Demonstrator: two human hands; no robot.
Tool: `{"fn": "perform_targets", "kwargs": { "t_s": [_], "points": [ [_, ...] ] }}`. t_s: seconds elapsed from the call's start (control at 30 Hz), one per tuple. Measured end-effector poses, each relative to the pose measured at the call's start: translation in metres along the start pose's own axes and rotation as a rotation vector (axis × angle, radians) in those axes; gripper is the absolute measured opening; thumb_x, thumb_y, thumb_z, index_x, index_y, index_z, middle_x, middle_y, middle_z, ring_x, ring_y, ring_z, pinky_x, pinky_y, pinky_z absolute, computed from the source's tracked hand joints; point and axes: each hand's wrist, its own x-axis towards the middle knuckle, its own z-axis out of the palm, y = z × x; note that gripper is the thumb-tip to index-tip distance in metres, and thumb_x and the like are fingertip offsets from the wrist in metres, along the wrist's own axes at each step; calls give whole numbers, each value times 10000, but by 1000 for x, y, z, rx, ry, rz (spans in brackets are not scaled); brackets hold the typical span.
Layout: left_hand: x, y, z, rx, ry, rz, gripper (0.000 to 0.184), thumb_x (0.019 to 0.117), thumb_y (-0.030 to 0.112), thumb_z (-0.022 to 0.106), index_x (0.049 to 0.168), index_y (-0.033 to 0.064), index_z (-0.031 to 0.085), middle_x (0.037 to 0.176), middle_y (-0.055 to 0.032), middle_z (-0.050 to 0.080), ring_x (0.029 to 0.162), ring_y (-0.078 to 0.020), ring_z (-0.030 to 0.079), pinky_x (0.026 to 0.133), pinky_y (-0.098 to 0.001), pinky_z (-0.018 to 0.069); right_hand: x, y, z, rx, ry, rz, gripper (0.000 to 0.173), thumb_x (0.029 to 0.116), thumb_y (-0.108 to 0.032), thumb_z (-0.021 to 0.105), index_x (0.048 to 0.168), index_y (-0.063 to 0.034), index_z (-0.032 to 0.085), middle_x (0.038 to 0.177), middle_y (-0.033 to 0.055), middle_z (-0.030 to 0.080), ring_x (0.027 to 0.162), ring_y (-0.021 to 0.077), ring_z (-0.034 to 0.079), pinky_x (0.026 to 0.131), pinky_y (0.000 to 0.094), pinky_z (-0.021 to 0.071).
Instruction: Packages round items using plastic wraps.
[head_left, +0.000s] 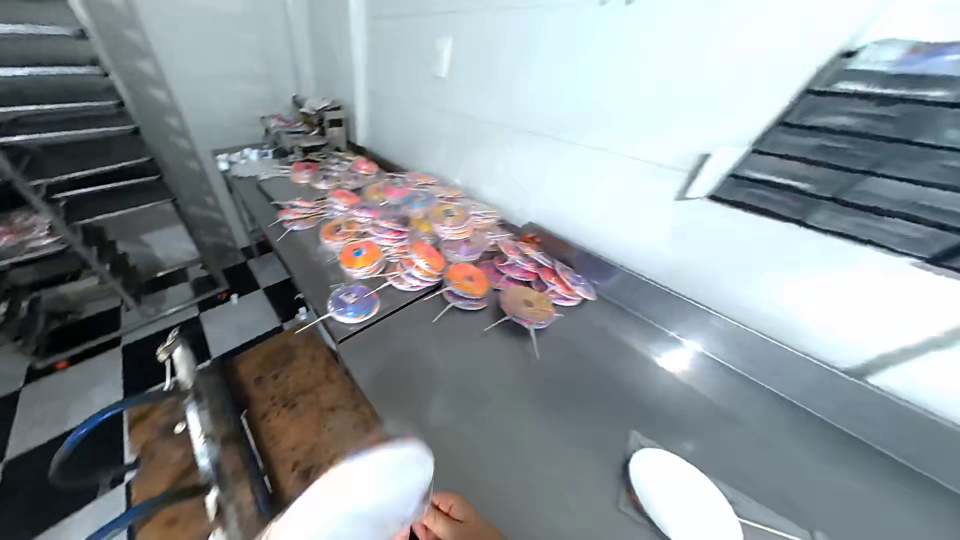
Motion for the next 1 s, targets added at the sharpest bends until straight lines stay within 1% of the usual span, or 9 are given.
{"fn": "perform_targets", "kwargs": {
  "t_s": [0.1, 0.2, 0.33, 0.43, 0.57, 0.67, 0.73, 0.87, 1.0],
  "points": [
    [79, 15, 51, -117, -118, -21, 163, 981, 10, 593, 1084, -93, 664, 918, -21, 767, 848, -35, 728, 831, -246, 618, 14, -6, -38, -6, 232, -68, 330, 1092, -220, 434, 1222, 20, 620, 1064, 9, 682, 977, 33, 647, 902, 262, 556],
    [177, -4, 102, 114, -217, 171, 250, 1029, 101, 544, 1146, -78, 675, 876, -68, 729, 737, -88, 700, 704, -260, 612, 11, -1, -74, -95, 498, 27, 530, 1076, -308, 460, 1475, 39, 434, 1434, 186, 559, 1305, 218, 567, 1066, 402, 494],
    [302, -46, 183, 580, -360, 264, 312, 1071, 167, 524, 1208, -67, 677, 1124, -266, 695, 1012, -412, 698, 932, -563, 553, -44, 19, -106, -247, 934, 207, 480, 1052, -217, 562, 1441, 56, 492, 1410, 250, 578, 1297, 353, 585, 1048, 500, 506],
    [365, -101, 249, 781, -515, 233, 318, 1079, 144, 478, 1235, -70, 654, 1228, -297, 659, 1158, -460, 644, 1015, -599, 502, -116, 45, -135, -594, 1139, 334, 423, 1001, -183, 645, 1315, 95, 595, 1313, 312, 616, 1225, 467, 600, 1046, 587, 474],
    [406, -153, 311, 1004, -634, 239, 382, 1009, 45, 563, 1358, -110, 557, 1405, -336, 543, 1332, -488, 515, 1118, -610, 400, -213, 62, -197, -1042, 1281, 669, 862, 838, -525, 791, 1468, -5, 517, 1520, 329, 440, 1411, 537, 411, 1120, 723, 322],
    [361, -130, 320, 912, -736, 317, 468, 1019, 61, 541, 1453, -100, 466, 1490, -368, 439, 1393, -544, 417, 1139, -692, 307, -250, 55, -217, -947, 1094, 1059, 1024, 897, -720, 601, 1633, -92, 266, 1693, 230, 176, 1572, 428, 133, 1217, 719, 56],
    [284, -95, 302, 616, -1022, 201, 390, 1045, 123, 543, 1379, -77, 568, 1345, -308, 601, 1265, -433, 591, 1099, -564, 444, -233, 55, -215, -889, 1073, 1088, 969, 947, -679, 554, 1641, -86, 229, 1701, 216, 157, 1564, 436, 156, 1217, 703, 107],
    [117, -78, 255, 76, -1678, -891, 414, 1050, 182, 568, 1371, -79, 547, 1297, -209, 658, 1178, -253, 662, 1047, -394, 513, -158, 36, -166, -783, 1026, 940, 796, 997, -500, 589, 1629, -121, 286, 1662, 193, 296, 1474, 429, 370, 1138, 677, 302],
    [57, -68, 261, 125, -1349, -1158, 434, 1065, 313, 553, 1241, -79, 616, 1121, -178, 707, 1000, -216, 691, 912, -376, 562, -159, 14, -158, -701, 1289, 741, 488, 1069, -385, 484, 1436, -80, 584, 1364, 125, 661, 1269, 307, 620, 1101, 582, 418]
  ]
}}
